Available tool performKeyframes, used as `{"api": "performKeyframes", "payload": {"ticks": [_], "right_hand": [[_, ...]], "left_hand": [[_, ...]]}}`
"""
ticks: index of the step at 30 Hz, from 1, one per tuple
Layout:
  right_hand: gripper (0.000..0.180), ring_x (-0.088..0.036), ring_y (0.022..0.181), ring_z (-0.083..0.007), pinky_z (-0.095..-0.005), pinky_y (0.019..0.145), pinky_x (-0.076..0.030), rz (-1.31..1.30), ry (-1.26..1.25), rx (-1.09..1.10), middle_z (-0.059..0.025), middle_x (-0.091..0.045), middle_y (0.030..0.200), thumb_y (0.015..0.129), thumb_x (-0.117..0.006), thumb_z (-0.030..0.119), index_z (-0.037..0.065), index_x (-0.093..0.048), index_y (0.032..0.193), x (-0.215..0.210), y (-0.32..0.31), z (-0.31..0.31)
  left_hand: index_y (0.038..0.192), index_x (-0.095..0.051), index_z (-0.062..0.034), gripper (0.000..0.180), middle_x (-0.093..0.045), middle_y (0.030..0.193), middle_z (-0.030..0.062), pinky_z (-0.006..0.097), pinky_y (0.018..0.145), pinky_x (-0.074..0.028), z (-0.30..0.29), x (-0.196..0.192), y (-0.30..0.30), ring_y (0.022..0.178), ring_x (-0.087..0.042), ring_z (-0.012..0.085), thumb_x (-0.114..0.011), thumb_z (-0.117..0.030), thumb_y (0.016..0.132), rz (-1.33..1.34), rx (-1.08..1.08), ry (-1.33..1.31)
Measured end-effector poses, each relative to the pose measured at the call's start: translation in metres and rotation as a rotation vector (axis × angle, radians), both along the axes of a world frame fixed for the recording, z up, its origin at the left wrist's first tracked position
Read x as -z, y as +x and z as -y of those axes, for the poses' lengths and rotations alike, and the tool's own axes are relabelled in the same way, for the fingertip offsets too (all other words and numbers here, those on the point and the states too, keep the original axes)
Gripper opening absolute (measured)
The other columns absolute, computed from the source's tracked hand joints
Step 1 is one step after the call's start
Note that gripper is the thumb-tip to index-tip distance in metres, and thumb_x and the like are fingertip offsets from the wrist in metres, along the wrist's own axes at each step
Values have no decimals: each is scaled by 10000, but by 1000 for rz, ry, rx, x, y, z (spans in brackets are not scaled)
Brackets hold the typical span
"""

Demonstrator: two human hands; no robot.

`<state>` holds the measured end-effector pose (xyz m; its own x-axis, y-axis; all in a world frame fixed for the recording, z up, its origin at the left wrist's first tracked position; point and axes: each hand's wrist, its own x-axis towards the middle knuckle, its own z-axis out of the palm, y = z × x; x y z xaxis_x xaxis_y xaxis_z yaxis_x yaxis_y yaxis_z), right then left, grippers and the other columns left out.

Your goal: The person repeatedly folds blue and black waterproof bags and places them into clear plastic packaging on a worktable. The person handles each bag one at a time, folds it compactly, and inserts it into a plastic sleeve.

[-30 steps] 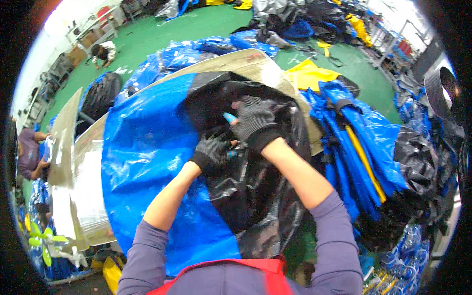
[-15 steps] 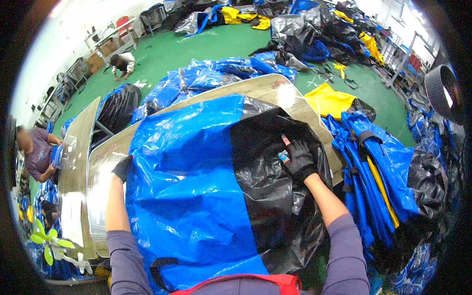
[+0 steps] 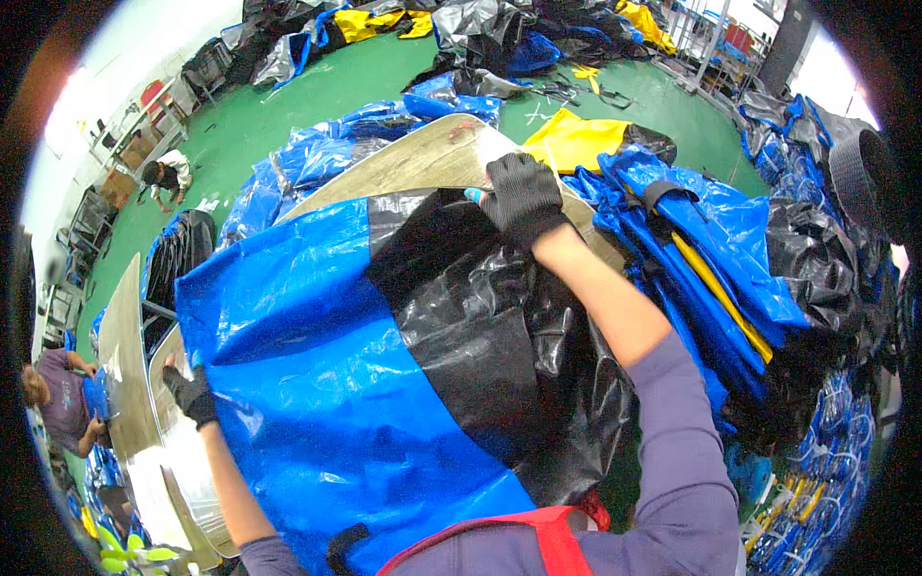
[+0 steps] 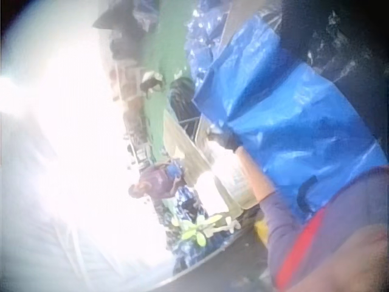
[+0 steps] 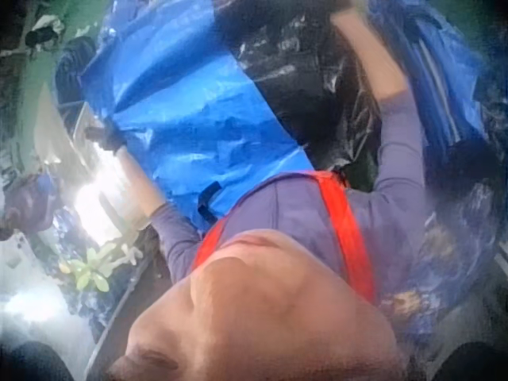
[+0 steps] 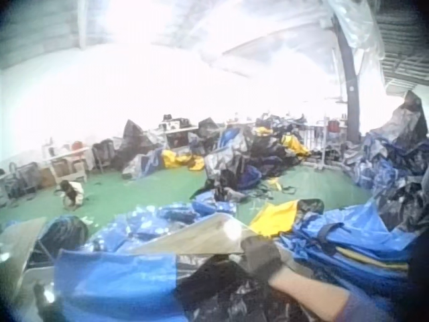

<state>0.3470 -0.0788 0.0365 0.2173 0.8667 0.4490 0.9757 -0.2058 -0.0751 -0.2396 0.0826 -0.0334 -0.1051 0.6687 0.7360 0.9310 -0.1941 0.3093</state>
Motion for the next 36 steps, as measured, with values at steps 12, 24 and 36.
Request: {"api": "performKeyframes", "payload": {"ticks": [12,24,36], "right_hand": [[336,-624,691,-378,-451,608,-484,-114,146,-272,-185,-622,733,903,-556,386,70,-654,843,12,21,4],[351,-632,805,-406,-490,723,-493,-159,82,-58,-197,-660,838,905,-467,379,74,-639,927,50,64,-72],[635,-582,1072,-419,-460,923,-462,-352,-515,415,-269,-541,1259,870,-509,376,163,-314,1436,20,40,135]], "left_hand": [[930,-692,-125,333,-655,814,209,471,710,-503,-112,-19,230,766,-641,380,-540,-419,887,-565,892,-273],[1349,-498,-187,783,-463,1387,170,612,1118,-110,118,-43,302,1359,-291,433,-671,-450,632,-549,1096,-393],[1358,-473,-76,684,-419,1397,246,538,1129,-181,211,6,212,1345,-315,429,-611,-456,806,-372,921,-454]]}}
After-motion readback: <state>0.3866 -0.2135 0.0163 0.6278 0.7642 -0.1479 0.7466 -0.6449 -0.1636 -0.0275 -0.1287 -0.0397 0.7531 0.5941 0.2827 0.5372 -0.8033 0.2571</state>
